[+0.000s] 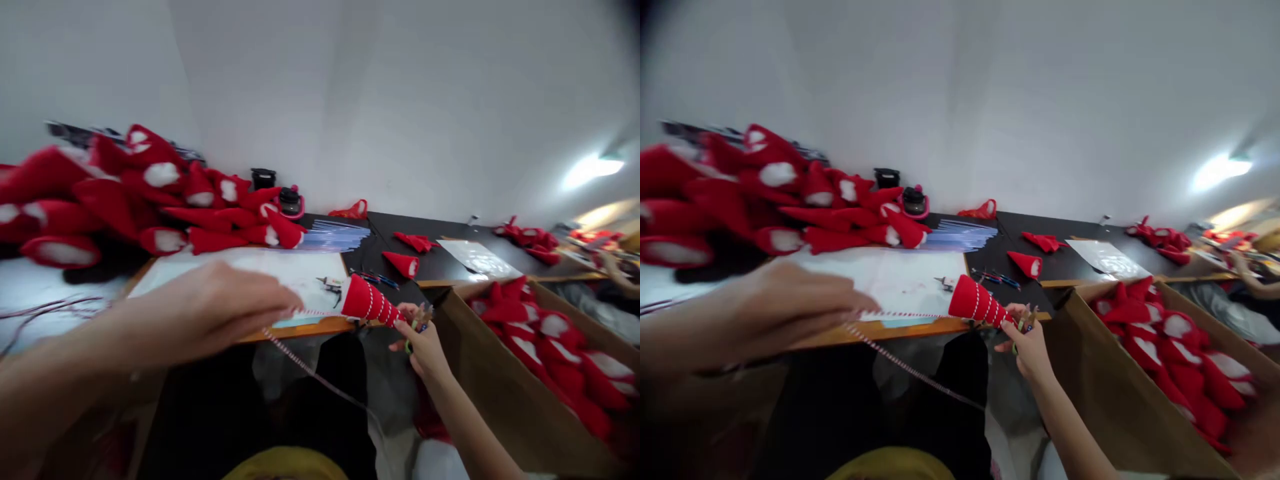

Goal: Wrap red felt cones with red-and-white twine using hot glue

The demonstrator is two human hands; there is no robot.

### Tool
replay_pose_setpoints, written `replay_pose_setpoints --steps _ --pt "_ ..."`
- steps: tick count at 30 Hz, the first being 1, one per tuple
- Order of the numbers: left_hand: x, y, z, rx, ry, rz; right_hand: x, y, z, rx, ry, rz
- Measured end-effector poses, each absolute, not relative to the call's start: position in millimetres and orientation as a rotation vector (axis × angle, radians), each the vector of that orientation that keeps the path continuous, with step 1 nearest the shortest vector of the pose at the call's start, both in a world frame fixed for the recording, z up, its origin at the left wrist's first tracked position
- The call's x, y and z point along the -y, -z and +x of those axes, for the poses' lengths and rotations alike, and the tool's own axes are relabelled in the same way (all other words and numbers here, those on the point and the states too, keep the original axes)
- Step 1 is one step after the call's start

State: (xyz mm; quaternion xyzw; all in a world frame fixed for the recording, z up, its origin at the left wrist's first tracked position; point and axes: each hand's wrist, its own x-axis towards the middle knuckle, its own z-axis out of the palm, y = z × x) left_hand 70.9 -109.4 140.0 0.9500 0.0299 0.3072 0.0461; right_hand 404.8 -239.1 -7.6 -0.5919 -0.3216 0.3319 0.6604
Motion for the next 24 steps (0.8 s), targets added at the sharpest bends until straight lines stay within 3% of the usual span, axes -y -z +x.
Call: replay_pose_setpoints --steps 4,8,11,14,19,24 --pt "84 -197 61 -0.152 -0.654 2.784 210 -6 363 0.994 -0.879 -1.299" --pt "33 -198 44 -0.459 -0.733 2.761 177 -17 334 1.176 -1.082 -1.209" --pt "-22 -151 27 -0.66 -0.761 2.667 145 -18 323 1.227 -1.243 -1.163" --pt "-51 -73 11 -0.834 -0.883 2.602 107 -10 315 1.24 -1.348 -1.168" --pt "-1 39 -2 -1.022 -1.25 2.486 58 11 306 1.24 -1.484 -1.238" --pt "44 74 2 -0.621 -1.45 2.574 34 21 299 1.288 -1.561 -1.334"
